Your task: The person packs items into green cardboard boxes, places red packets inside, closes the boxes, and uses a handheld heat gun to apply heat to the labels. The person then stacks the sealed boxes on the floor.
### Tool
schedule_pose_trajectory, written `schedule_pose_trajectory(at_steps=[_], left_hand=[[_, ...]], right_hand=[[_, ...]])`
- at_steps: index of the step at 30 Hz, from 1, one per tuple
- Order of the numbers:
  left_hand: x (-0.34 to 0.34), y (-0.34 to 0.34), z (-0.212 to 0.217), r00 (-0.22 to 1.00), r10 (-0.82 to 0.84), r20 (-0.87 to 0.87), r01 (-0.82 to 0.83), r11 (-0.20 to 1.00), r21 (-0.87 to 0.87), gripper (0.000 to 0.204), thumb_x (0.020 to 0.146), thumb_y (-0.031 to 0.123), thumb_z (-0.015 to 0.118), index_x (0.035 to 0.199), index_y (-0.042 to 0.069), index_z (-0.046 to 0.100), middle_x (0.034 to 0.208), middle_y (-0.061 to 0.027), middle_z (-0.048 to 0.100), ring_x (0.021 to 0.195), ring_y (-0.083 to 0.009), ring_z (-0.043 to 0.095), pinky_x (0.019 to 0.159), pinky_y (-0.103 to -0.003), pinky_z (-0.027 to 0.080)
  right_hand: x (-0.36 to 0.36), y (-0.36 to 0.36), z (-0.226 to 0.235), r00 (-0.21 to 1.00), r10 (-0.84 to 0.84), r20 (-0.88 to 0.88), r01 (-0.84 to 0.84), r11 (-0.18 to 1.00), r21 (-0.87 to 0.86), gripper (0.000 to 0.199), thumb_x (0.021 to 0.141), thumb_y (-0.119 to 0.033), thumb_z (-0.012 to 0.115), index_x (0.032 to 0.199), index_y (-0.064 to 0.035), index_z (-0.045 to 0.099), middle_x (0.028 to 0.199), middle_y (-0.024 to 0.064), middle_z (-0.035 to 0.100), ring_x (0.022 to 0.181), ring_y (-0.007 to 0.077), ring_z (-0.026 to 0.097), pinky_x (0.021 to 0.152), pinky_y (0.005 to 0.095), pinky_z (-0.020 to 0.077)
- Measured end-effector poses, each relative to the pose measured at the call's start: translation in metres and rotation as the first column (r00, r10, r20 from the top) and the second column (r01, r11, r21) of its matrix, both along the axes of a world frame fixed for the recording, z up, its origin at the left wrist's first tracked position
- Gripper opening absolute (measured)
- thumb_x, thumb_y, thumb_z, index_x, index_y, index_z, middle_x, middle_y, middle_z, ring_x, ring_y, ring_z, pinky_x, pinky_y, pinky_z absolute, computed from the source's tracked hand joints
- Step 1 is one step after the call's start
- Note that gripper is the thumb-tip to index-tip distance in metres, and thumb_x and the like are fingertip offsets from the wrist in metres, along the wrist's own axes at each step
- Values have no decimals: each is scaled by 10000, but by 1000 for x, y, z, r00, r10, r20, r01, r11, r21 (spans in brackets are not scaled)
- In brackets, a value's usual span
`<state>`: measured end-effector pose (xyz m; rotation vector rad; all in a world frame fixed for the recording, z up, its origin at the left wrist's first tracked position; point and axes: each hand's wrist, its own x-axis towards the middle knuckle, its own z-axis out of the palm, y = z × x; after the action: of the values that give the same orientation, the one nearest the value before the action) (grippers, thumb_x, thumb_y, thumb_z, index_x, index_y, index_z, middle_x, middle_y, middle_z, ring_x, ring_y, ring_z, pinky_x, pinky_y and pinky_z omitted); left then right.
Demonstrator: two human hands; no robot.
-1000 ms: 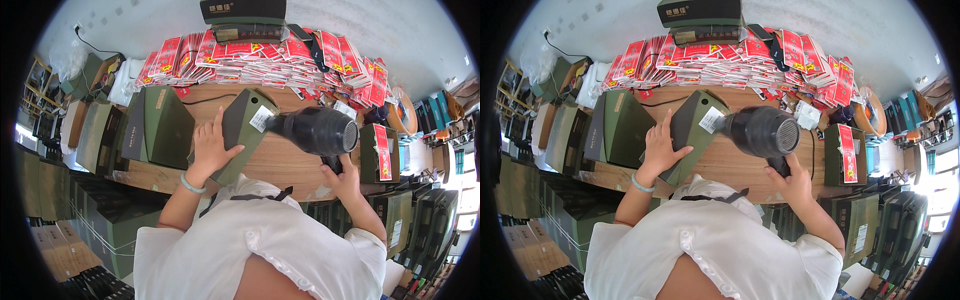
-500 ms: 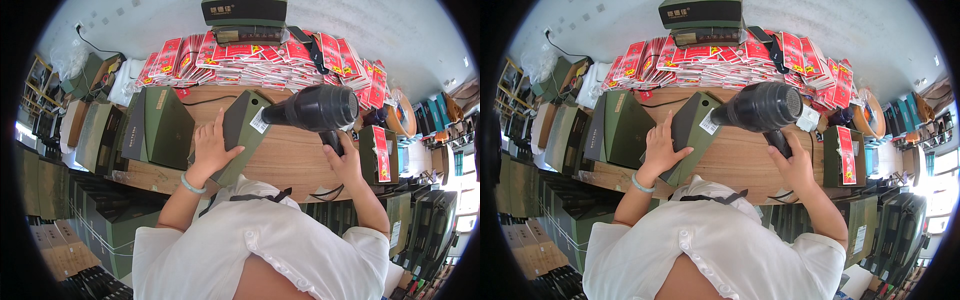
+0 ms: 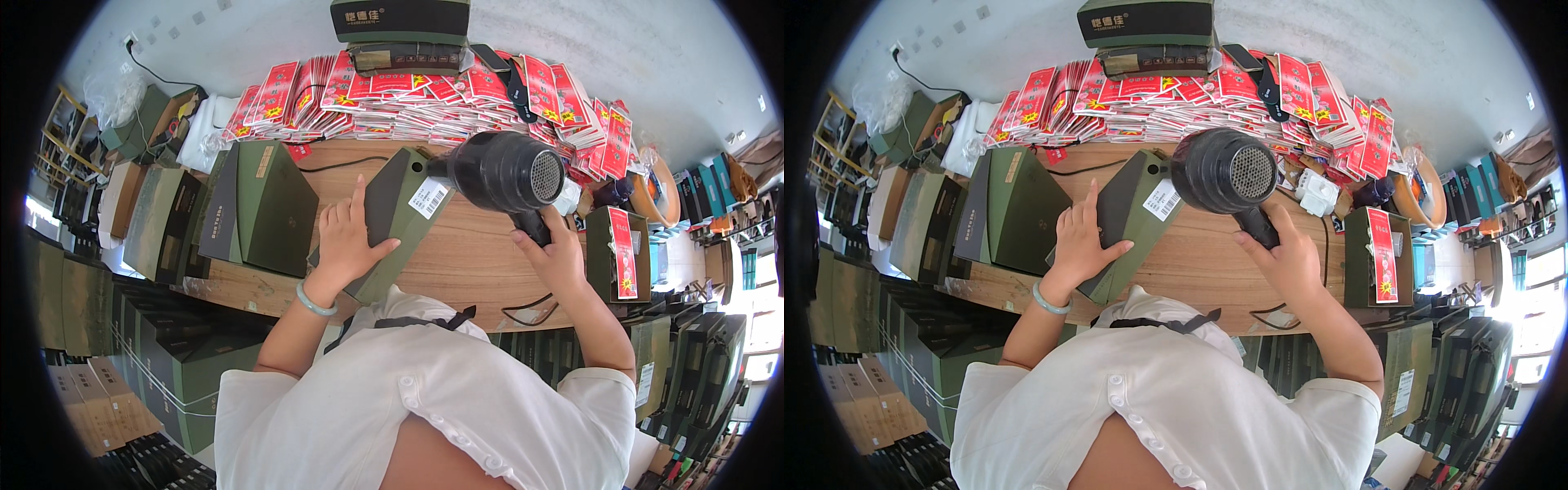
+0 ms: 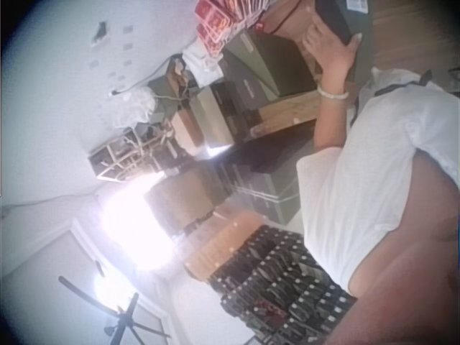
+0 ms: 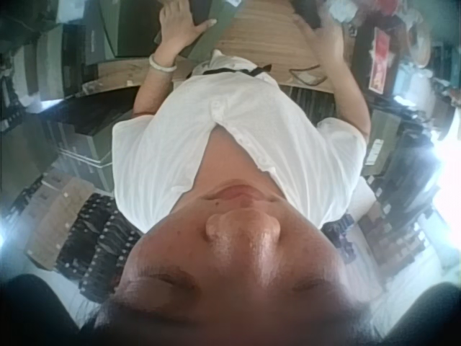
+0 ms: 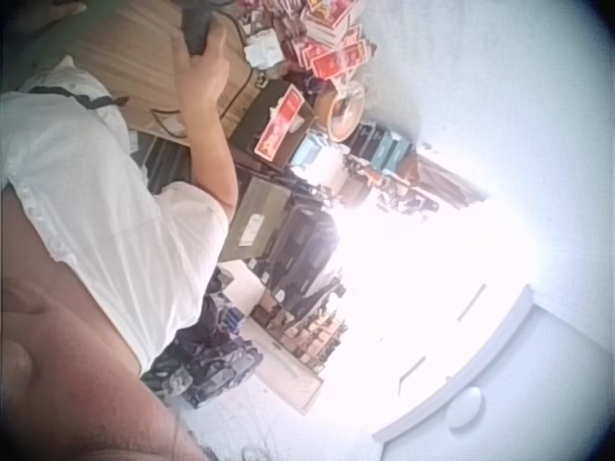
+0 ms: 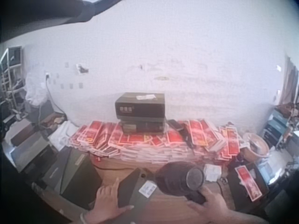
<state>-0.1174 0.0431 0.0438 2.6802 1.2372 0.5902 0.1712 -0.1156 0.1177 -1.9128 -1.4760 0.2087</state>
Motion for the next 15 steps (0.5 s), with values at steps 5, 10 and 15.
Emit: schedule_pose_trajectory(at_steps=[5, 10, 15], left_hand=[[0, 0, -1, 1000, -6, 6, 5, 1000, 28, 1240, 662, 501, 813, 1536, -8, 96, 1080, -160, 525, 1029, -338, 507, 1018, -488, 326], [1, -1, -2, 999, 1, 36, -2, 1000, 30, 1254, 653, 497, 819, 1530, -26, 91, 1066, -170, 529, 1022, -346, 508, 1012, -487, 333], [0, -1, -2, 999, -3, 43, 2, 1000, 25, 1255, 648, 494, 822, 1531, -21, 94, 1065, -176, 531, 1017, -349, 508, 1011, -485, 334]], right_hand=[[-3, -2, 4, 995, -38, -92, 28, 994, -103, 551, 821, -402, 755, 1223, -85, 551, 794, 148, 652, 589, 291, 605, 587, 361, 486], [-11, -7, 11, 995, -70, -65, 54, 975, -213, 525, 816, -392, 762, 1183, -71, 566, 743, 156, 634, 574, 297, 595, 572, 365, 479], [-12, -11, 3, 997, 39, -61, -45, 994, -101, 512, 801, -369, 778, 1157, -65, 573, 730, 139, 633, 582, 297, 599, 573, 366, 476]])
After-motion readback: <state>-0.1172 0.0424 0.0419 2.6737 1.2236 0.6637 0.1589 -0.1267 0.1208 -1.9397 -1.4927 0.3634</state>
